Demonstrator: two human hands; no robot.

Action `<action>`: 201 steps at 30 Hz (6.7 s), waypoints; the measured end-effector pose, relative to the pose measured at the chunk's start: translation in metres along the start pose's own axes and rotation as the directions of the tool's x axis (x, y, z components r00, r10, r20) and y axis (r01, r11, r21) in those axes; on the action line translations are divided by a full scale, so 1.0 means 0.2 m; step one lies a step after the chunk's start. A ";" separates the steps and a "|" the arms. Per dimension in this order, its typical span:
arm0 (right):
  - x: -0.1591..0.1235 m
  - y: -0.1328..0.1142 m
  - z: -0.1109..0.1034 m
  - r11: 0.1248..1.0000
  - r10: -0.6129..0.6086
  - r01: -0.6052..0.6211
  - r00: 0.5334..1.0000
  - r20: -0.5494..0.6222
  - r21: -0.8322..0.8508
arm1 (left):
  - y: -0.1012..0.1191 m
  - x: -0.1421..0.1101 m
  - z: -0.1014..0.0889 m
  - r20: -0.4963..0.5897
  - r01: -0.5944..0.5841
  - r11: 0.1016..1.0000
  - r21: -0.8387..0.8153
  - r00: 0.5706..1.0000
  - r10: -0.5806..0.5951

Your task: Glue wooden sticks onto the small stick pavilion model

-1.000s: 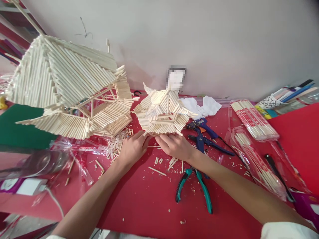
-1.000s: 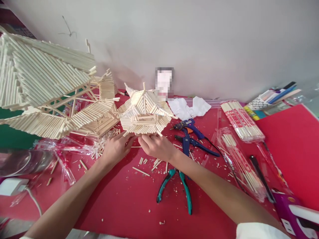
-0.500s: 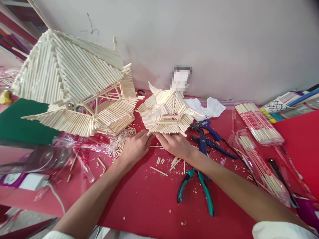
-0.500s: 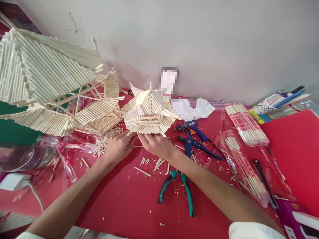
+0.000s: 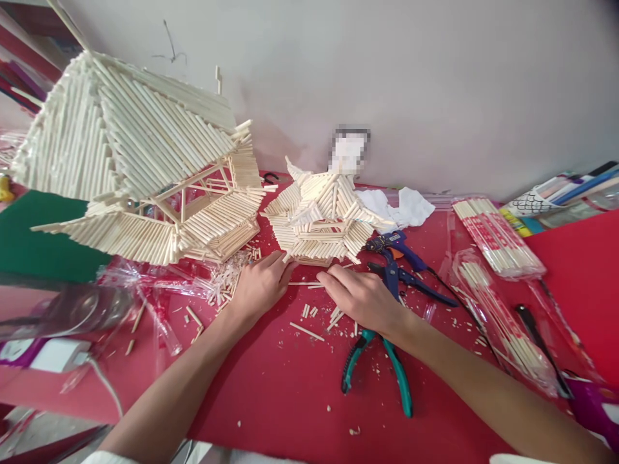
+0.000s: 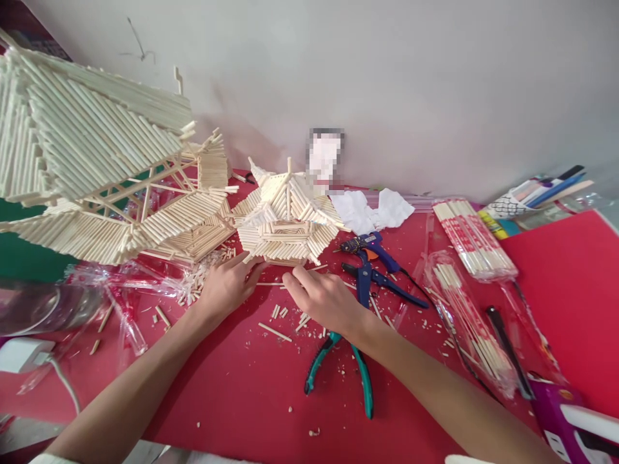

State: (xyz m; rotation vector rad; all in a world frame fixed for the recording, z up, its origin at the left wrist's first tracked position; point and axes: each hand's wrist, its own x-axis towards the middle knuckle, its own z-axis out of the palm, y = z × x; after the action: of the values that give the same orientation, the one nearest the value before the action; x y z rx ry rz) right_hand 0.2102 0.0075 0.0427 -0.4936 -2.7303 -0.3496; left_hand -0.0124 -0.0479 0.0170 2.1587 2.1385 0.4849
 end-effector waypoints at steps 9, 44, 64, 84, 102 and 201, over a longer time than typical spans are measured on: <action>0.04 -0.06 0.01 0.908 0.219 -0.308 0.927 0.304 0.283 | -0.02 0.00 0.01 -0.024 -0.018 0.999 0.041 1.000 0.019; 0.11 -0.05 0.01 0.859 0.252 -0.396 0.879 0.405 0.324 | -0.01 0.00 0.01 0.000 -0.014 1.000 0.020 1.000 0.014; 0.12 -0.05 0.01 0.853 0.236 -0.386 0.885 0.400 0.350 | -0.01 0.00 0.01 -0.023 -0.014 0.999 0.034 1.000 0.015; 0.12 -0.05 0.01 0.826 0.223 -0.410 0.867 0.445 0.386 | -0.01 0.00 0.01 -0.040 -0.016 1.000 0.004 0.999 0.016; 0.14 -0.04 -0.02 0.838 0.237 -0.428 0.843 0.483 0.337 | -0.02 0.00 0.02 -0.066 -0.046 0.998 0.031 0.997 0.048; 0.14 0.00 0.14 0.993 0.106 -0.100 0.987 0.118 -0.055 | 0.01 0.00 -0.01 0.123 -0.073 0.995 -0.063 0.989 0.081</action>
State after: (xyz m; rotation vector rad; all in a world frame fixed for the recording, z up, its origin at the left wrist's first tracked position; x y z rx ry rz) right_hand 0.1783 0.0248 0.0269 -0.6872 -2.8047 -0.3721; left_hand -0.0115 -0.0488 0.0195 2.1844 1.9585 0.4003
